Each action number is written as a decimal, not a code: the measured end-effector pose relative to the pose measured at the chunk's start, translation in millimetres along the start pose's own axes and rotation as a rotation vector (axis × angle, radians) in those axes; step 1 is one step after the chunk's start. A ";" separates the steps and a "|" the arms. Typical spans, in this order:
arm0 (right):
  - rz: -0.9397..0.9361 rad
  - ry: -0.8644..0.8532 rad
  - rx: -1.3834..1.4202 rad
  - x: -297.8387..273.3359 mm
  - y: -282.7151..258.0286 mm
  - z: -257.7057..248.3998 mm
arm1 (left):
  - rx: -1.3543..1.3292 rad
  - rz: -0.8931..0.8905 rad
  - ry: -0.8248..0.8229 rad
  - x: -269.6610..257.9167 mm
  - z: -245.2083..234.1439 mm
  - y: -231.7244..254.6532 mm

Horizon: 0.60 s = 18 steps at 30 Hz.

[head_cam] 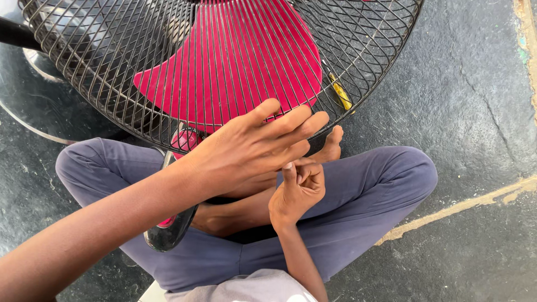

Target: The person uses a screwdriver to loosen and remove screws from the front grill of a standing fan. They then detach the grill, set it aside, and proceed to reattach it by aligning the grill and tightening the screws back into place.

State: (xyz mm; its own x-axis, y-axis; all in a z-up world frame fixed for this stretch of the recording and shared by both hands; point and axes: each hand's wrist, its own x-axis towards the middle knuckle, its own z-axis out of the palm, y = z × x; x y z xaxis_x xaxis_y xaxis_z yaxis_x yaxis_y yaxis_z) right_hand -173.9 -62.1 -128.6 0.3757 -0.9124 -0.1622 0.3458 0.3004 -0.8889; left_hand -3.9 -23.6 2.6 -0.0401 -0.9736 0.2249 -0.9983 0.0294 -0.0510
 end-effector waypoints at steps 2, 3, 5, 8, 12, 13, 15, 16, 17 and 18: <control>0.039 0.014 0.050 0.9 1.7 -1.3 | 0.018 0.004 -0.001 0.2 -1.6 0.3; 0.049 0.011 0.055 0.8 2.1 -2.2 | 0.026 0.006 -0.002 0.1 -2.0 0.6; 0.068 0.006 0.067 1.3 1.9 -2.7 | 0.042 0.008 0.019 0.9 -2.1 -0.1; 0.073 -0.004 0.076 1.9 -1.7 0.3 | 0.066 0.031 -0.050 2.4 -2.2 -2.0; 0.052 -0.014 0.035 1.8 -7.3 5.2 | 0.111 0.021 0.021 2.3 1.5 -1.8; 0.027 -0.027 0.029 0.4 -8.3 7.4 | 0.081 0.025 0.012 1.5 2.3 -2.4; 0.013 0.003 -0.019 -3.2 -10.5 9.0 | 0.019 0.031 -0.005 -0.4 4.3 -1.6; 0.024 0.047 -0.055 -5.5 -11.2 9.8 | 0.009 0.024 -0.006 -1.1 4.5 -1.1; 0.034 0.093 -0.092 -6.1 -12.4 9.4 | -0.002 0.017 -0.007 -1.1 4.4 -0.7; 0.018 0.054 -0.104 -7.0 -12.1 10.3 | -0.010 0.014 -0.010 -0.8 3.7 -1.3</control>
State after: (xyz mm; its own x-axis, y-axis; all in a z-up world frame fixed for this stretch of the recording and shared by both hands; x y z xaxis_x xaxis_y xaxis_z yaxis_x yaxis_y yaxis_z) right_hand -171.8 -56.6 -112.3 0.3328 -0.9218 -0.1987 0.2477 0.2888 -0.9248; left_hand -2.3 -23.7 -1.1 -0.0535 -0.9752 0.2148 -0.9980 0.0451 -0.0438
